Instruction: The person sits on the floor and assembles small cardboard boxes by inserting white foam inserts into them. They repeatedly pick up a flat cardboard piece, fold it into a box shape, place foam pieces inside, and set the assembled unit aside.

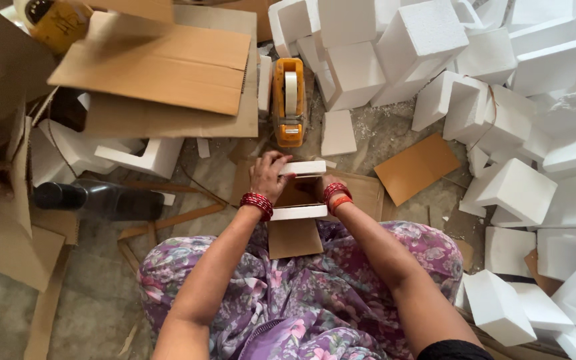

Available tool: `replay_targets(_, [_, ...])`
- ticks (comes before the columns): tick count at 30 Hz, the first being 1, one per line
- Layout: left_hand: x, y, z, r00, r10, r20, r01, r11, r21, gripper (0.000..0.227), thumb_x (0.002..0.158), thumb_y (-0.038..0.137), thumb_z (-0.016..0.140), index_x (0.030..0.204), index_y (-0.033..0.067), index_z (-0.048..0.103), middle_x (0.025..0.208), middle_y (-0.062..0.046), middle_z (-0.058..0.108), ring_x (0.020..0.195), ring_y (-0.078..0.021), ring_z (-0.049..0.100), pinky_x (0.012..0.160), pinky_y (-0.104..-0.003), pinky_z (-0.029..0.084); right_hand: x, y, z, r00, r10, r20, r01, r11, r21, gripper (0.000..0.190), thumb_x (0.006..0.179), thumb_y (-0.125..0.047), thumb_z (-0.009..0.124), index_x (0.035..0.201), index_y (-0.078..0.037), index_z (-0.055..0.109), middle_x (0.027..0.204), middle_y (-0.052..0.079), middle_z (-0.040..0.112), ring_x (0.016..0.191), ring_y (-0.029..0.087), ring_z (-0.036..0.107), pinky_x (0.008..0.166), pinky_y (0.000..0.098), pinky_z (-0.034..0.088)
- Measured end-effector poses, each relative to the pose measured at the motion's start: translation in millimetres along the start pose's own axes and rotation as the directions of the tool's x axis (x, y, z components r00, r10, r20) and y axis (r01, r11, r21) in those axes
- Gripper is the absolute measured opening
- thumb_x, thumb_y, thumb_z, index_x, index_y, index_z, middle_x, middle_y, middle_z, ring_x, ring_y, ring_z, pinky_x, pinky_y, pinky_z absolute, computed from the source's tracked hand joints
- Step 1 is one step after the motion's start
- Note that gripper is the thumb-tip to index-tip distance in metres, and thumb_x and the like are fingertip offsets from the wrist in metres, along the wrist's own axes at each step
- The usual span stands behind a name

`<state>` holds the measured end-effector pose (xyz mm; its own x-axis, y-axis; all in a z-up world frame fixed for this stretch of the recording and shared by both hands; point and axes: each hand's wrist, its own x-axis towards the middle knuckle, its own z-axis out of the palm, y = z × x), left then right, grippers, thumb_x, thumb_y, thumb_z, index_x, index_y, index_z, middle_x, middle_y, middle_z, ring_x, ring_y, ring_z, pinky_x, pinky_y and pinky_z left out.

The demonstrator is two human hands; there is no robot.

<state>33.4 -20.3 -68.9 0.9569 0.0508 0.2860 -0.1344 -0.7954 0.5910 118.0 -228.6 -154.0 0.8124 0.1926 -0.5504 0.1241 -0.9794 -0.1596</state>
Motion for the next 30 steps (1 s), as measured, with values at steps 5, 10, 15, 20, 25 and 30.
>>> replay_targets(5, [-4,3,10,1.0,-0.015,-0.024,0.017,0.996,0.088,0.047,0.088,0.046,0.073,0.131,0.0275,0.069,0.124,0.0,0.061,0.116,-0.0252,0.053,0.1,-0.047,0.041,22,13,33,0.998,0.033,-0.059,-0.028,0.996,0.087,0.07,0.084,-0.075,0.063,0.121,-0.016,0.072,0.116,0.018,0.073,0.108,0.035,0.07,0.088,0.0484,0.056])
replay_targets(10, [-3,9,2,0.987,-0.072,-0.144,0.085,0.992,0.088,0.044,0.082,0.051,0.077,0.119,0.0278,0.073,0.129,-0.005,0.058,0.122,-0.0288,0.05,0.102,-0.047,0.037,18,33,9,0.991,-0.132,0.003,0.13,0.982,0.134,0.061,0.085,-0.056,0.079,0.116,-0.003,0.081,0.105,0.017,0.084,0.102,0.03,0.08,0.093,0.0387,0.06])
replay_targets(15, [-6,-3,6,0.983,-0.104,-0.15,0.089,0.991,-0.101,0.047,0.078,0.05,0.079,0.113,0.0201,0.072,0.134,-0.013,0.054,0.125,-0.0366,0.051,0.104,-0.049,0.041,-11,29,-15,0.932,-0.297,-0.206,0.346,0.563,0.75,0.124,0.063,-0.009,0.091,0.158,-0.009,0.012,0.133,0.014,0.064,0.119,0.023,0.06,0.101,0.0325,0.051])
replay_targets(20, [-5,-19,17,0.995,-0.092,-0.032,0.078,0.948,-0.309,0.041,0.091,0.044,0.073,0.123,0.0183,0.07,0.124,-0.009,0.062,0.12,-0.0325,0.059,0.104,-0.046,0.049,-28,-3,-14,0.942,-0.211,-0.26,0.334,0.618,0.712,0.109,0.072,-0.006,0.084,0.163,-0.011,0.024,0.129,0.013,0.067,0.117,0.021,0.062,0.103,0.0319,0.051])
replay_targets(25, [-12,-34,44,0.992,-0.085,-0.091,0.06,0.966,-0.25,0.035,0.091,0.037,0.07,0.121,0.0189,0.073,0.116,-0.01,0.063,0.112,-0.0333,0.058,0.101,-0.046,0.047,-32,-15,-15,0.938,-0.162,-0.307,0.341,0.597,0.726,0.103,0.072,-0.007,0.074,0.163,-0.013,0.025,0.133,0.016,0.065,0.12,0.025,0.065,0.105,0.035,0.053])
replay_targets(30, [-3,-46,66,0.971,-0.024,-0.238,-0.041,0.964,-0.262,0.031,0.085,0.025,0.073,0.114,0.0154,0.072,0.114,-0.011,0.064,0.114,-0.0342,0.057,0.102,-0.048,0.043,-45,-38,-37,0.507,-0.455,-0.732,0.698,0.716,0.038,0.104,0.06,-0.011,0.087,0.151,-0.011,0.037,0.148,0.025,0.048,0.136,0.049,0.04,0.109,0.0529,0.037])
